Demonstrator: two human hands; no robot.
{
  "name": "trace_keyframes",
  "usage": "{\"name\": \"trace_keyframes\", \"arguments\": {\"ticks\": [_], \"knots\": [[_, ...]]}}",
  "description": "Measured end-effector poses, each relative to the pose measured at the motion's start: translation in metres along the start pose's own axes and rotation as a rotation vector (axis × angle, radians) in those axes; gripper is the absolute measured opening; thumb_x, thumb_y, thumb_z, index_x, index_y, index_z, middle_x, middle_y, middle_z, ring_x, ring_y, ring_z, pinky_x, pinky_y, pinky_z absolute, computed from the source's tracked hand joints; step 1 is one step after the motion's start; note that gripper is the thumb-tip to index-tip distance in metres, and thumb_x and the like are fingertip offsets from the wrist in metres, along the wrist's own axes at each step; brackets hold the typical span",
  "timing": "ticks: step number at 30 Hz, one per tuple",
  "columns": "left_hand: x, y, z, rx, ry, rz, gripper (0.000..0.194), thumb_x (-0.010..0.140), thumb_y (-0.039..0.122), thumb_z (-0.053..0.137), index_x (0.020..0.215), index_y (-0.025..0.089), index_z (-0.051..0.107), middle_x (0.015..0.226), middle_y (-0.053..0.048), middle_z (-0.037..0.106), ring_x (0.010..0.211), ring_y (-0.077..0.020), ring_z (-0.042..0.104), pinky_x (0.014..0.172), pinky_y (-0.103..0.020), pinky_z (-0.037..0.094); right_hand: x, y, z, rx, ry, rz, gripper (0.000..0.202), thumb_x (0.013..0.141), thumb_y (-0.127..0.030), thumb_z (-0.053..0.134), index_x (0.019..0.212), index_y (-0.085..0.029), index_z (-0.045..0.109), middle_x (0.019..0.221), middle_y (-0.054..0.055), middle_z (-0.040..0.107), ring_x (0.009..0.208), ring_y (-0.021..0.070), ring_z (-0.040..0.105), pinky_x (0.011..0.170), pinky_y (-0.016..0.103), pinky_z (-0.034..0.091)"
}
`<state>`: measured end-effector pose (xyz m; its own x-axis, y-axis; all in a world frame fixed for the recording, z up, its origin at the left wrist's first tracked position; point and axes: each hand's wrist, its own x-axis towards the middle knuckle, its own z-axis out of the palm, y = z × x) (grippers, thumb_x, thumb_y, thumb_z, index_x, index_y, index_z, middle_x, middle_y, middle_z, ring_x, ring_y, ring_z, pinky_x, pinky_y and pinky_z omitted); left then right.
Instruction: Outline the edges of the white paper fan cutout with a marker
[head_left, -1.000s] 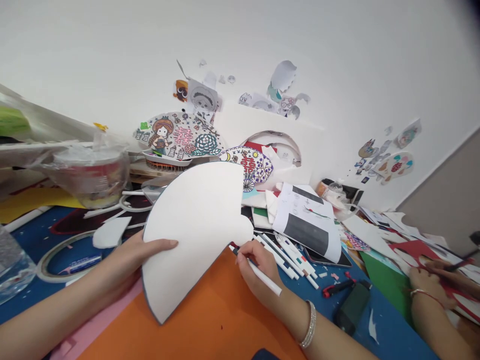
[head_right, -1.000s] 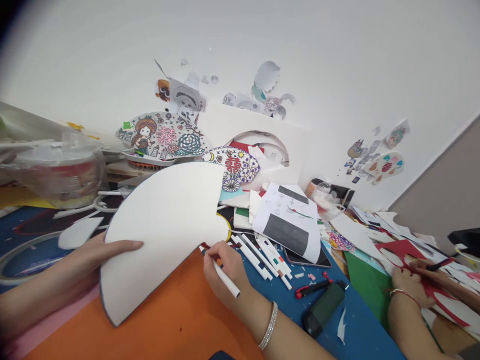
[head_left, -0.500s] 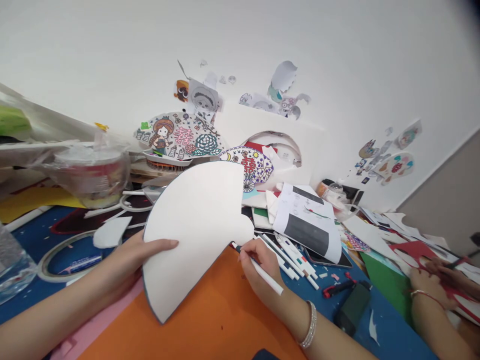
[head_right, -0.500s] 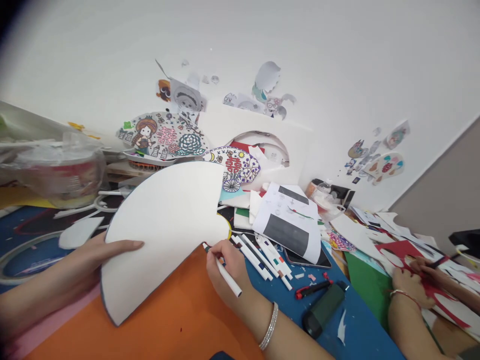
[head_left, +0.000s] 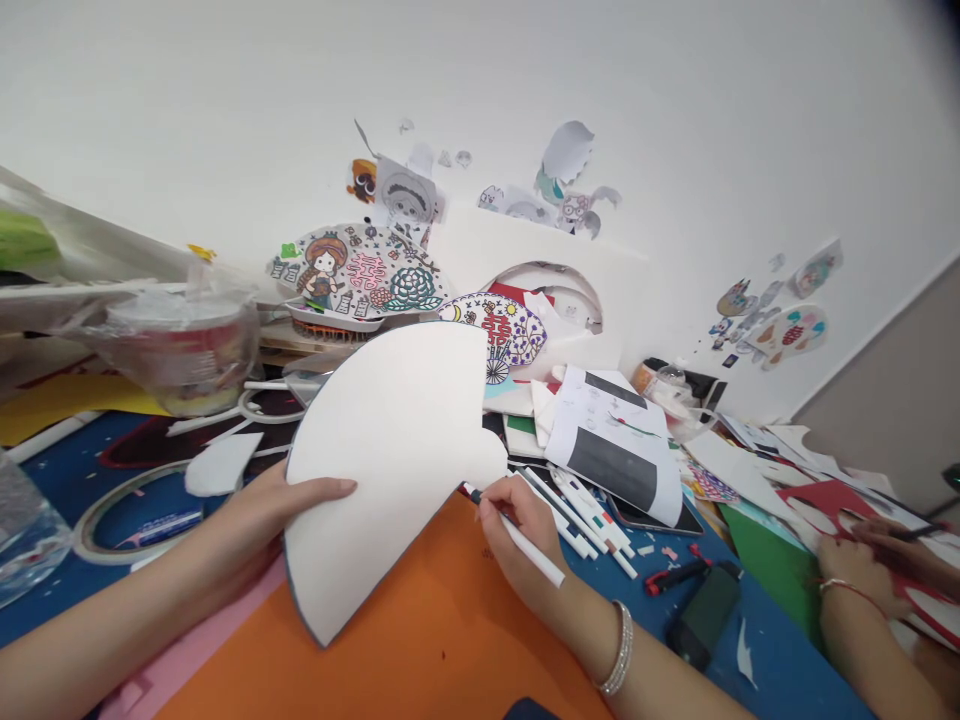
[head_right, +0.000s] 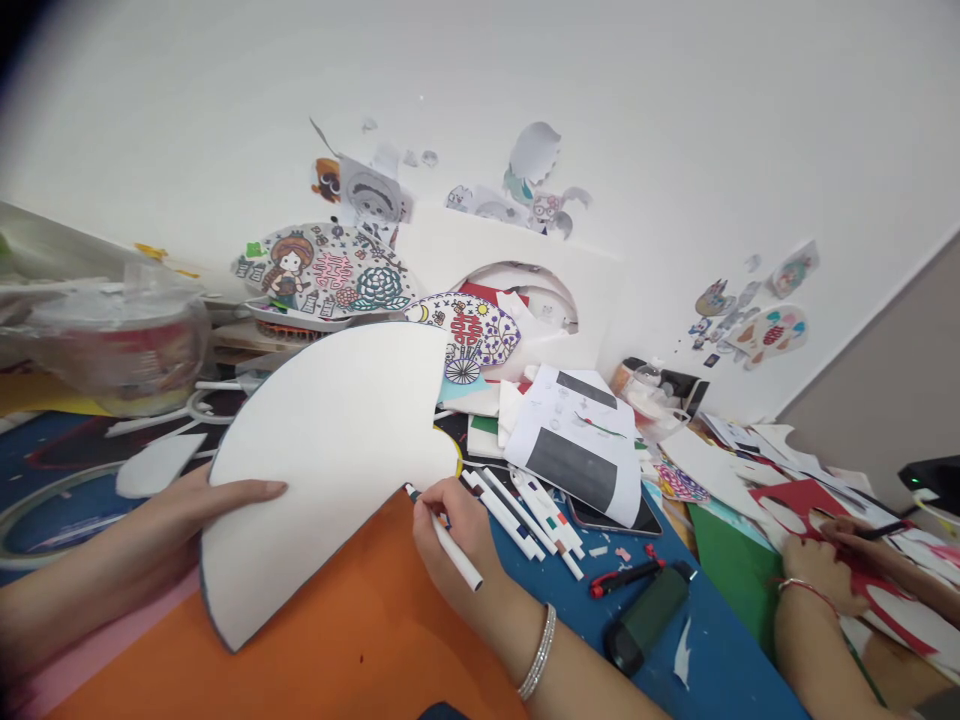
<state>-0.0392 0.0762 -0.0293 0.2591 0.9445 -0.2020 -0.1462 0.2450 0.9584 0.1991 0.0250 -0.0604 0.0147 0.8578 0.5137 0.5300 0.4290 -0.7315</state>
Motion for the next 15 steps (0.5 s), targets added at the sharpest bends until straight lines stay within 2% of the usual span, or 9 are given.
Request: {"name": "trace_keyframes", "arguments": {"ticks": [5, 10, 15], "knots": [[-0.0002, 0.0009, -0.0020, -0.084, -0.012, -0.097, 0.088, 0.064, 0.029, 0.076, 0.139, 0.020, 0.030, 0.109, -0.011, 0.070, 0.096, -0.0279, 0.067, 0.076, -0.033, 0.057, 0.0000, -0.0002, -0.0009, -0.005, -0.031, -0.013, 0.008, 0.082, -0.020, 0.046, 0.076, -0.021, 0.050, 0.061, -0.002, 0.051, 0.055, 0.0139, 0.052, 0.049, 0.024, 0.041], [0.0017, -0.0014, -0.0037, -0.105, -0.020, -0.066, 0.091, 0.065, 0.027, 0.075, 0.141, 0.024, 0.025, 0.111, -0.009, 0.070, 0.093, -0.0267, 0.068, 0.075, -0.034, 0.058, 0.0007, 0.0004, -0.0014, -0.034, -0.060, -0.056, 0.007, 0.082, -0.019, 0.047, 0.076, -0.021, 0.051, 0.065, -0.001, 0.054, 0.056, 0.0134, 0.052, 0.051, 0.024, 0.041], [0.0037, -0.0031, -0.0040, -0.112, -0.005, -0.073, 0.090, 0.065, 0.027, 0.076, 0.140, 0.018, 0.028, 0.107, -0.012, 0.071, 0.087, -0.0255, 0.070, 0.072, -0.033, 0.058, 0.0004, 0.0007, -0.0007, -0.026, -0.044, -0.049, 0.008, 0.082, -0.020, 0.046, 0.075, -0.020, 0.051, 0.067, 0.001, 0.056, 0.058, 0.0140, 0.053, 0.053, 0.025, 0.042]]}}
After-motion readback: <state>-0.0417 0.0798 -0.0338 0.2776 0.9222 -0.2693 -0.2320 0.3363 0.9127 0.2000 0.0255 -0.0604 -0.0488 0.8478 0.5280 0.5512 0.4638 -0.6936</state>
